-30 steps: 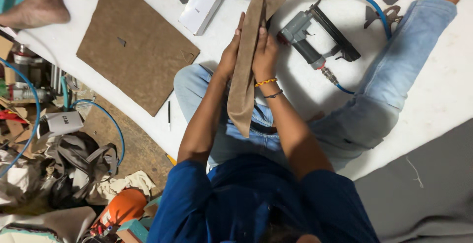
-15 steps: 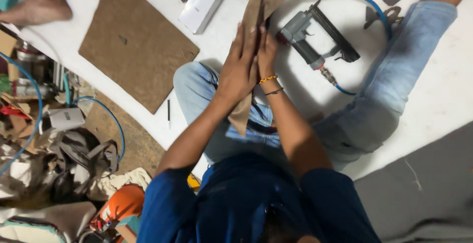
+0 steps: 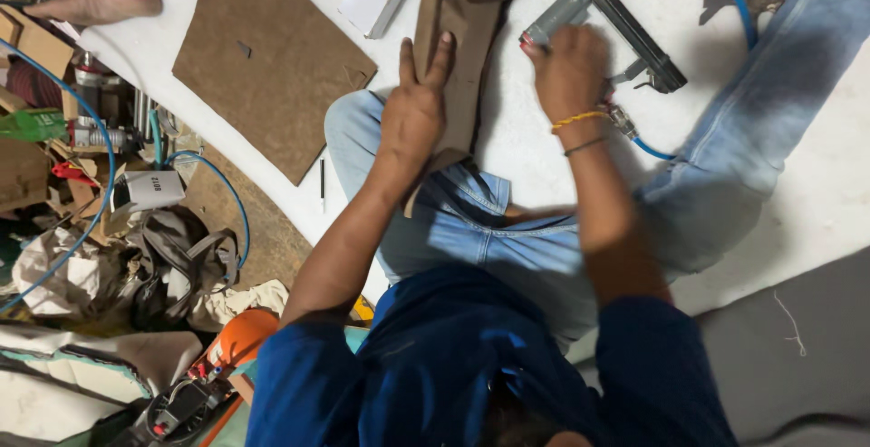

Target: The person sits on the floor and stretches a piece of brown fabric over a wooden board, folding the edges over the back. They use a pneumatic nail gun to fasten the fabric to the board, pressing and smoothing the material between fastening passes.

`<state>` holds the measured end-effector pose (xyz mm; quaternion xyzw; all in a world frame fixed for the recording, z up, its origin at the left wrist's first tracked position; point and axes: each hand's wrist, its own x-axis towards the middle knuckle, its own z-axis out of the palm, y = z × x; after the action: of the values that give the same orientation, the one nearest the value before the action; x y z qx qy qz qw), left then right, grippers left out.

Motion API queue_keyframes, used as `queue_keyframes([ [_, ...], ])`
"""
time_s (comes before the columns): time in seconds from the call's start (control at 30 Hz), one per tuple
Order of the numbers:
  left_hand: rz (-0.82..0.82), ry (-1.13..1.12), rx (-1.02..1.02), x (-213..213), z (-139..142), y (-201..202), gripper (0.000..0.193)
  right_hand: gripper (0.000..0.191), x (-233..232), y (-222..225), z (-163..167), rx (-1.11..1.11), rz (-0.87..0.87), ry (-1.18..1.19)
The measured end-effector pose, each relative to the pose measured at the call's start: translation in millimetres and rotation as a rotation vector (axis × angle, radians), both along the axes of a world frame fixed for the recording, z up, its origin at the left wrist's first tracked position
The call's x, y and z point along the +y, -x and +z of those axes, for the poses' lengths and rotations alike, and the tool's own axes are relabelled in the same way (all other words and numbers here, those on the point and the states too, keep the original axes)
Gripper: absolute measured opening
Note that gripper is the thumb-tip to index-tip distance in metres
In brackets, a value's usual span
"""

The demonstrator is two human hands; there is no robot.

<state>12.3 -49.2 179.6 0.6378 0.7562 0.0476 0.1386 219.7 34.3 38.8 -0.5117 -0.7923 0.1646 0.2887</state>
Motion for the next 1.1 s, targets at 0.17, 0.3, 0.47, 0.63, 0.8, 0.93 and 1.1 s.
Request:
queue_keyframes([
  [0.17,-0.04,-0.036,0.029,4,5,1,0.075,0.055,-6,-32,-12,-0.306,-0.047,0.022],
  [0.3,-0.054,-0.045,0.034,5,4,3,0.075,0.044,3,-27,1,-0.133,-0.097,0.178],
  [0.47,-0.06,-0.045,0.034,2,-1,11,0.077,0.049,5,-49,47,0.415,0.11,0.418],
  [0.63,-0.063,-0.082,0.011,0,-4,16,0.055,0.03,6,-22,80,0.55,0.419,0.547],
  [0.8,-0.027,-0.074,-0.038,-3,-10,21,0.051,0.025,8,-10,82,0.551,0.435,0.494],
  [0.93,-0.047,-0.073,0.018,-4,-13,23,0.047,0.026,12,-10,72,0.57,0.434,0.538],
  [1.1,-0.039,-0.016,-0.002,-2,-9,21,0.067,0.025,30,-8,71,0.373,0.3,0.336],
])
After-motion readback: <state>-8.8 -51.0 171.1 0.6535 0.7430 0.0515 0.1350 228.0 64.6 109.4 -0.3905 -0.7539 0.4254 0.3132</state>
